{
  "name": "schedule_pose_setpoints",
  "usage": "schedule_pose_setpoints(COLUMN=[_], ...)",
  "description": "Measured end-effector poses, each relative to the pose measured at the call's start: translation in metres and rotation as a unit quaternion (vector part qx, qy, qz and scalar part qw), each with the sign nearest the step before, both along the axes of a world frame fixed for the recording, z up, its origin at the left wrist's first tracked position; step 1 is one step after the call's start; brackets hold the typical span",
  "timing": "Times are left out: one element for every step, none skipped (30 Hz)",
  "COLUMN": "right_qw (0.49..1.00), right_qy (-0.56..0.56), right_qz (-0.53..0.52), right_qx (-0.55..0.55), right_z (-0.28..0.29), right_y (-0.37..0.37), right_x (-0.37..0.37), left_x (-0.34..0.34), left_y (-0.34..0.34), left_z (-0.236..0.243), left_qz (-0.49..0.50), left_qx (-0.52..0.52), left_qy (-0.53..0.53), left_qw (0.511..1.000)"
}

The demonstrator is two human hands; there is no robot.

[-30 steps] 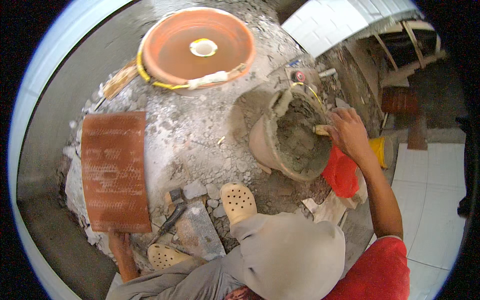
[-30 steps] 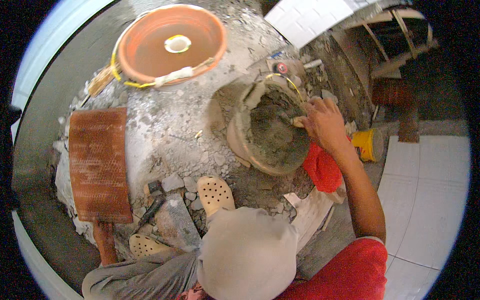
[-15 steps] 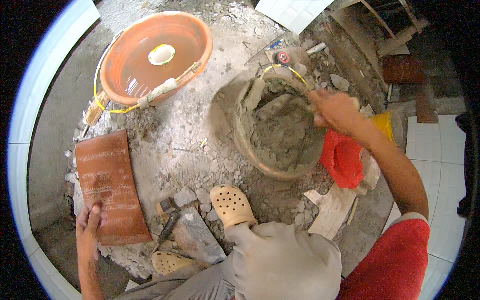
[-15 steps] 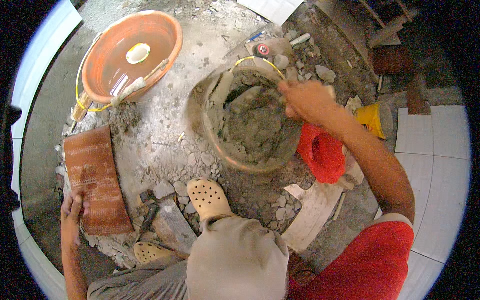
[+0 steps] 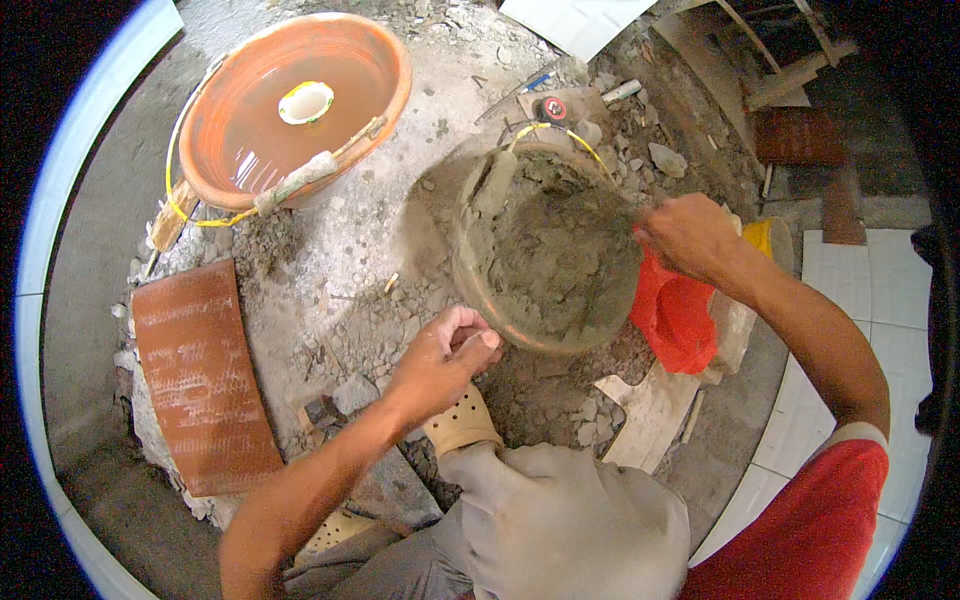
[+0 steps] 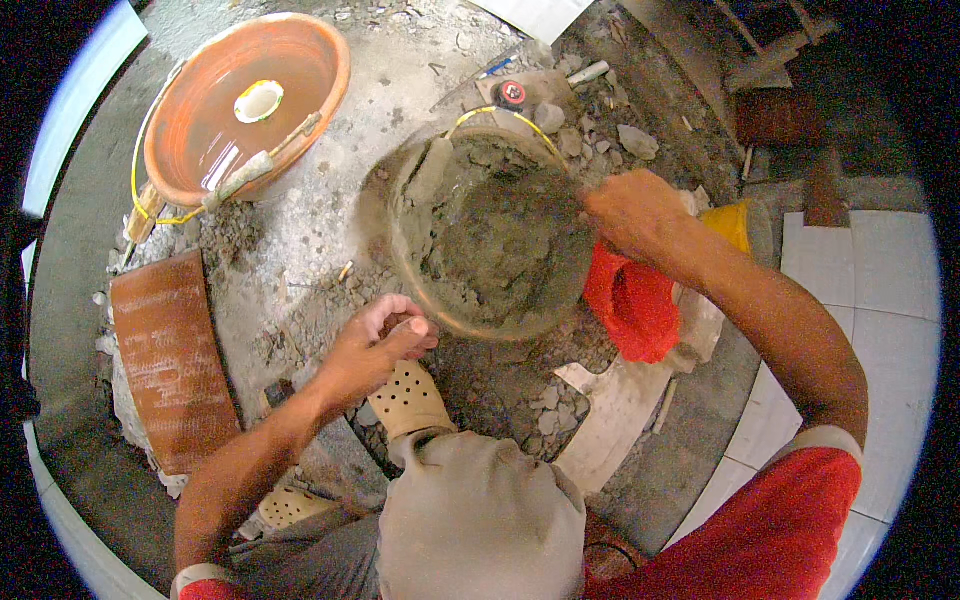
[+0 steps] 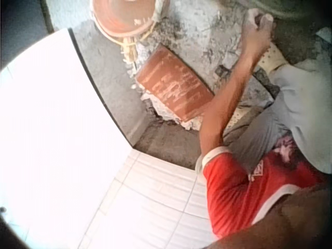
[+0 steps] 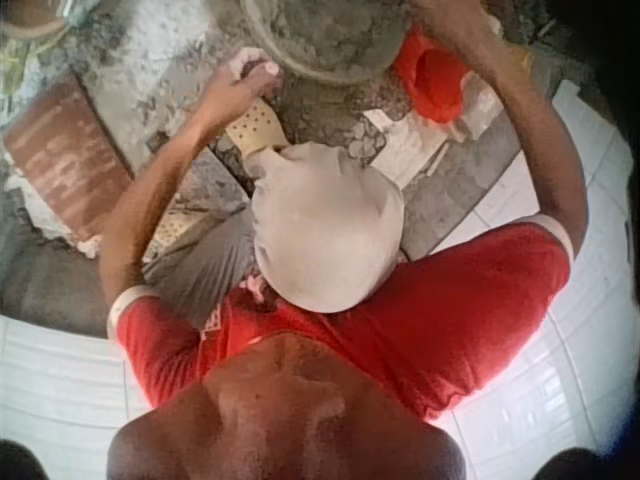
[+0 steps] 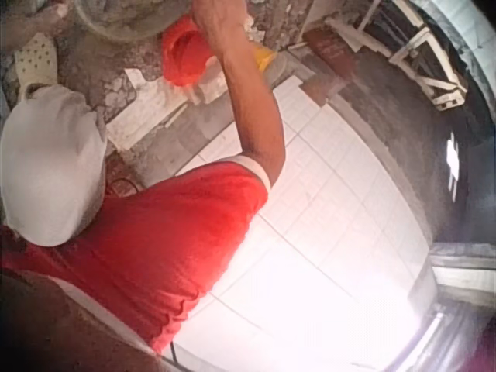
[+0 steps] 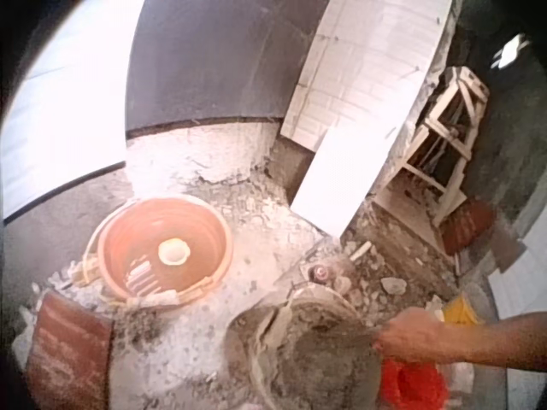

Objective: The person scoops cement from a bucket and spreads it onto a terracotta tile using a trowel. They then press the tile onto a wall and adjust its position to align with existing tiles.

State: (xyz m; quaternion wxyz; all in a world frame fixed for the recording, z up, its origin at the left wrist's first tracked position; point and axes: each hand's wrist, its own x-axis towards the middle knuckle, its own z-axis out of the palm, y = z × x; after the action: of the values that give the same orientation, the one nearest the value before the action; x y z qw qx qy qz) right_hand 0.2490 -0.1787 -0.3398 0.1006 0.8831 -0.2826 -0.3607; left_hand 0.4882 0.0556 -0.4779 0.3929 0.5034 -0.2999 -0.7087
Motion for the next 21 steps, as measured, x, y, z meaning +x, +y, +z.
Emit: schedule_pose_setpoints(right_qw=[1.000, 0.999, 0.999, 0.997, 0.995, 0.993, 0.992, 0.990, 0.987, 0.984, 0.980, 0.978, 0.974, 0.972, 0.969, 0.968, 0.968, 0.968, 0.969, 0.971, 0.973], right_qy=[-0.002, 0.006, 0.002, 0.008, 0.001, -0.012, -0.026, -0.047, -0.067, -0.076, -0.085, -0.088, -0.088, -0.082, -0.083, -0.081, -0.085, -0.077, -0.096, -0.102, -0.109], right_qz=[-0.001, -0.012, -0.015, -0.041, -0.061, -0.082, -0.083, -0.084, -0.084, -0.089, -0.093, -0.099, -0.114, -0.130, -0.136, -0.148, -0.150, -0.156, -0.149, -0.146, -0.143], right_qx=[0.016, 0.035, 0.051, 0.065, 0.074, 0.083, 0.094, 0.108, 0.121, 0.137, 0.153, 0.163, 0.173, 0.179, 0.190, 0.185, 0.185, 0.183, 0.171, 0.158, 0.146], right_z=[-0.001, -0.001, -0.003, -0.004, -0.007, -0.010, -0.015, -0.021, -0.025, -0.027, -0.030, -0.032, -0.033, -0.033, -0.032, -0.031, -0.030, -0.028, -0.026, -0.024, -0.022], right_y=[-0.004, -0.007, -0.010, -0.011, -0.011, -0.010, -0.008, -0.005, -0.003, -0.002, -0.002, -0.001, -0.001, 0.000, 0.001, 0.004, 0.007, 0.011, 0.014, 0.019, 0.022], right_x=[0.000, 0.001, 0.001, 0.000, -0.002, -0.005, -0.008, -0.011, -0.015, -0.019, -0.023, -0.026, -0.028, -0.030, -0.030, -0.030, -0.030, -0.029, -0.028, -0.027, -0.025], left_x=[-0.006, -0.010, -0.014, -0.016, -0.019, -0.021, -0.023, -0.026, -0.029, -0.030, -0.031, -0.031, -0.031, -0.031, -0.030, -0.029, -0.028, -0.027, -0.026, -0.025, -0.024], left_y=[-0.002, -0.004, -0.005, -0.006, -0.006, -0.007, -0.007, -0.006, -0.006, -0.006, -0.006, -0.005, -0.006, -0.007, -0.007, -0.007, -0.007, -0.007, -0.007, -0.007, -0.006], left_z=[-0.001, -0.002, -0.003, -0.005, -0.006, -0.008, -0.010, -0.010, -0.011, -0.011, -0.010, -0.009, -0.008, -0.006, -0.005, -0.004, -0.003, -0.003, -0.003, -0.003, -0.004], left_qz=[0.026, 0.038, 0.056, 0.071, 0.085, 0.096, 0.107, 0.112, 0.118, 0.122, 0.126, 0.125, 0.127, 0.121, 0.120, 0.118, 0.115, 0.111, 0.107, 0.108, 0.108], left_qx=[-0.010, 0.012, 0.020, 0.044, 0.025, 0.022, 0.033, 0.022, 0.024, 0.036, 0.032, 0.038, 0.044, 0.042, 0.039, 0.046, 0.035, 0.034, 0.037, 0.029, 0.027], left_qy=[0.008, 0.022, 0.041, 0.062, 0.067, 0.073, 0.079, 0.081, 0.083, 0.088, 0.081, 0.079, 0.084, 0.075, 0.074, 0.076, 0.069, 0.066, 0.063, 0.064, 0.066], left_qw=[1.000, 0.999, 0.997, 0.995, 0.994, 0.992, 0.991, 0.990, 0.989, 0.988, 0.988, 0.988, 0.987, 0.989, 0.989, 0.989, 0.990, 0.991, 0.992, 0.992, 0.992])
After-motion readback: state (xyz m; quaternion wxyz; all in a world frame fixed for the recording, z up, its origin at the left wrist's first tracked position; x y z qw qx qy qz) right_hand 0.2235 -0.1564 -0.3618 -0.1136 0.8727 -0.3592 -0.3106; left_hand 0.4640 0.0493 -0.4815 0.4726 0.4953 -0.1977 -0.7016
